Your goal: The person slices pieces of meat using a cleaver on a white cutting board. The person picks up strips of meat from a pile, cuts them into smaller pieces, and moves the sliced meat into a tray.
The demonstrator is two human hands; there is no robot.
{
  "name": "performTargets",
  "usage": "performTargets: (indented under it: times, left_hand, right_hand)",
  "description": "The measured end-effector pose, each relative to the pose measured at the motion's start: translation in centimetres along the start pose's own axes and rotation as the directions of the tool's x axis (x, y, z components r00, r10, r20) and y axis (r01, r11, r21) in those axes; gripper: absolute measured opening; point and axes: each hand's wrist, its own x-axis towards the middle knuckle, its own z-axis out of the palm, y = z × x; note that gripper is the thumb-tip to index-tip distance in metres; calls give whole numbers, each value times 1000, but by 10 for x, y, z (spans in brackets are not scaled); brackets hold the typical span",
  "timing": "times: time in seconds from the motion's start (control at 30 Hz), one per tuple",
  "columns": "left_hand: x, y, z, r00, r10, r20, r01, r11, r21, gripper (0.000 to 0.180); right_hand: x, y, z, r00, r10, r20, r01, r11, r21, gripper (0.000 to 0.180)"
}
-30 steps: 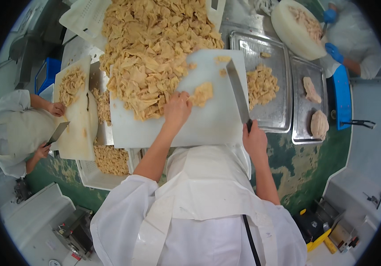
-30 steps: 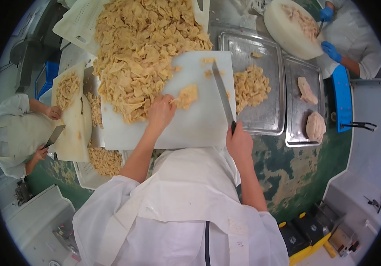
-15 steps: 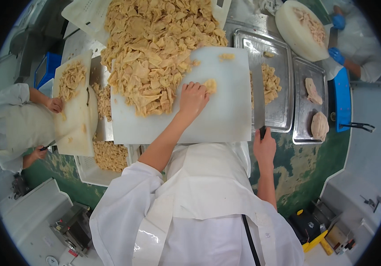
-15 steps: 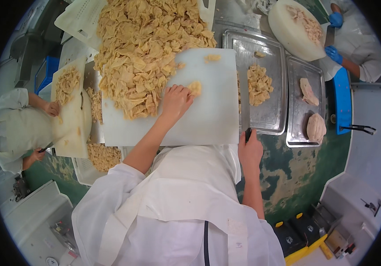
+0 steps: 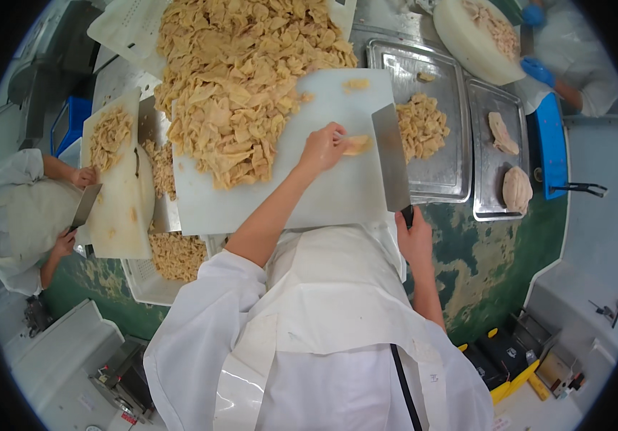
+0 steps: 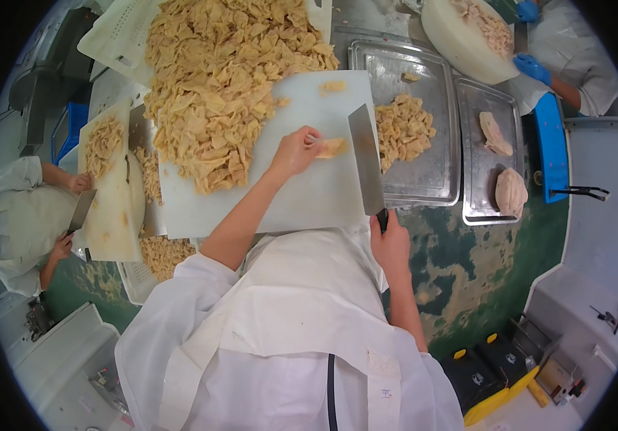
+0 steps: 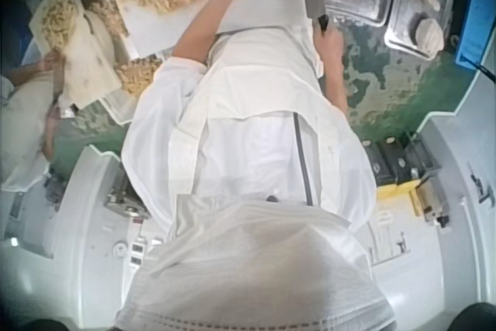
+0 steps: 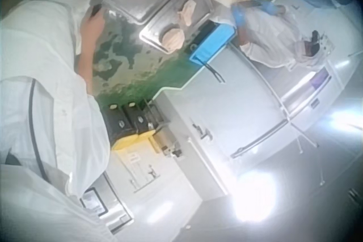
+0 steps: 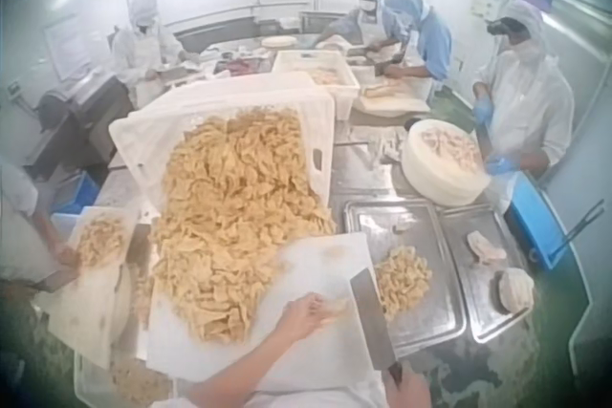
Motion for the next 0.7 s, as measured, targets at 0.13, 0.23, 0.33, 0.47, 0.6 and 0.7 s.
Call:
performTargets:
  times: [0.13, 0.23, 0.33, 0.47, 0.6, 0.7]
  left_hand:
    - [-20, -10, 6, 894, 357, -269, -142, 798, 586, 29]
    - [-35, -16, 4, 848, 420, -323, -148, 773, 617, 29]
    - [-39, -30, 0, 809, 484, -335, -211, 770, 602, 23]
    - [-38, -40, -2, 808, 500, -311, -275, 787, 552, 12]
    - [-50, -34, -6, 787, 514, -342, -284, 793, 539, 13]
    - [-53, -40, -9, 732, 572, -370, -329, 772, 543, 12]
  right_hand:
    - [-2, -16, -11, 1000, 1, 23, 1, 996, -86, 25]
    - [-12, -36, -21, 999, -27, 43, 33, 991, -133, 24]
    - [-18, -38, -11, 993, -58, 100, 76, 980, -184, 23]
    - [-20, -16, 4, 992, -56, 112, 88, 949, -303, 21]
    - [-21, -32, -8, 995, -31, 92, 55, 963, -262, 21]
    - [-26, -52, -5, 991, -70, 112, 92, 973, -213, 21]
